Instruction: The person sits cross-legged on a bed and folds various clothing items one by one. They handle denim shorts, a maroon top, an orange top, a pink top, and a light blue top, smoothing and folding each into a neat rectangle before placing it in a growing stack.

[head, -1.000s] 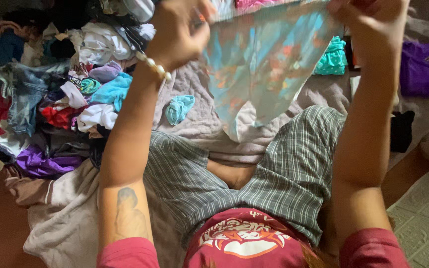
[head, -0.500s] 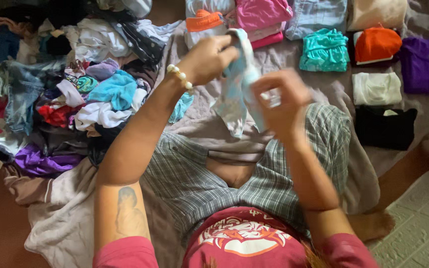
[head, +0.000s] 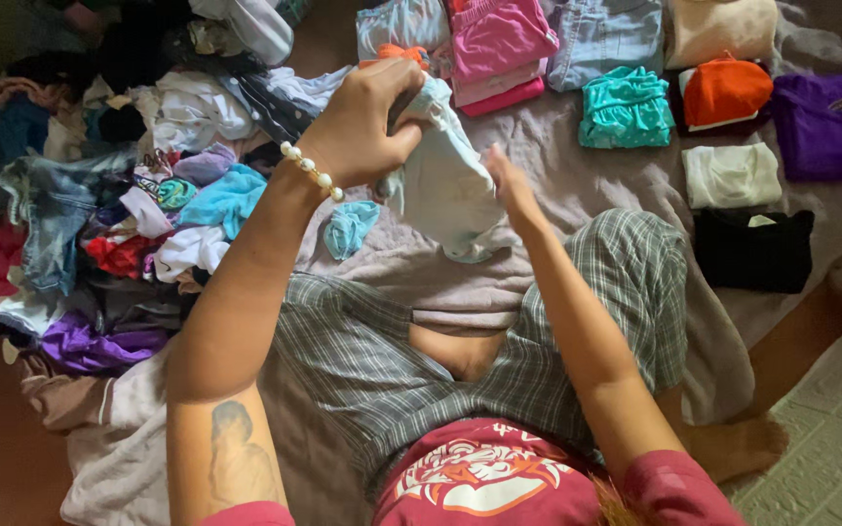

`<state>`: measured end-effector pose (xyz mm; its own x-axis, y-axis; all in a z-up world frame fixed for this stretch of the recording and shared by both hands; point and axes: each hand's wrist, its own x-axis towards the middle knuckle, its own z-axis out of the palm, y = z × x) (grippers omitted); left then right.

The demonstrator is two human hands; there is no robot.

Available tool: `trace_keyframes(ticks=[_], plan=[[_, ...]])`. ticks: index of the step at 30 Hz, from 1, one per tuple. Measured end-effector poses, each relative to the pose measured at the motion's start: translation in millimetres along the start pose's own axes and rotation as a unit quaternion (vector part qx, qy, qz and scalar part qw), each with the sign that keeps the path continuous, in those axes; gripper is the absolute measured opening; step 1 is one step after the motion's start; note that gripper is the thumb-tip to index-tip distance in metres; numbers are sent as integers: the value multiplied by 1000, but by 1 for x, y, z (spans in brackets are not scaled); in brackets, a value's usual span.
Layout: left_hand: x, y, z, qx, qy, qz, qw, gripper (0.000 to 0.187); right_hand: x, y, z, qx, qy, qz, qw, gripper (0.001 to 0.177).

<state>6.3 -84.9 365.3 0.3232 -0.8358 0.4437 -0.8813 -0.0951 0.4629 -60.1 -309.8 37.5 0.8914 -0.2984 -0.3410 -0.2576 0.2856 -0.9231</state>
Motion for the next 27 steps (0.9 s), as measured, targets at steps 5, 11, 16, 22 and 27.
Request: trace_keyframes(ticks=[5,11,16,22,27], plan=[[-4,5,-9,8,12,5,1000,23,-15,-22,19,247,-189,42,949,62],[-16,-1,-32,-15,69,-79,994,15,-27,-64,19,38,-165,30,985,56],[-29,-7,-39,9,140,-84,987,15,-34,-39,27,-132,-86,14,987,66],[-33,1,-39,19,204,-41,978,16,-42,-17,73,55,-184,49,980,62],[-38,13,-49,99,190,21,977,30,-41,-41,105,267,-152,30,951,47]])
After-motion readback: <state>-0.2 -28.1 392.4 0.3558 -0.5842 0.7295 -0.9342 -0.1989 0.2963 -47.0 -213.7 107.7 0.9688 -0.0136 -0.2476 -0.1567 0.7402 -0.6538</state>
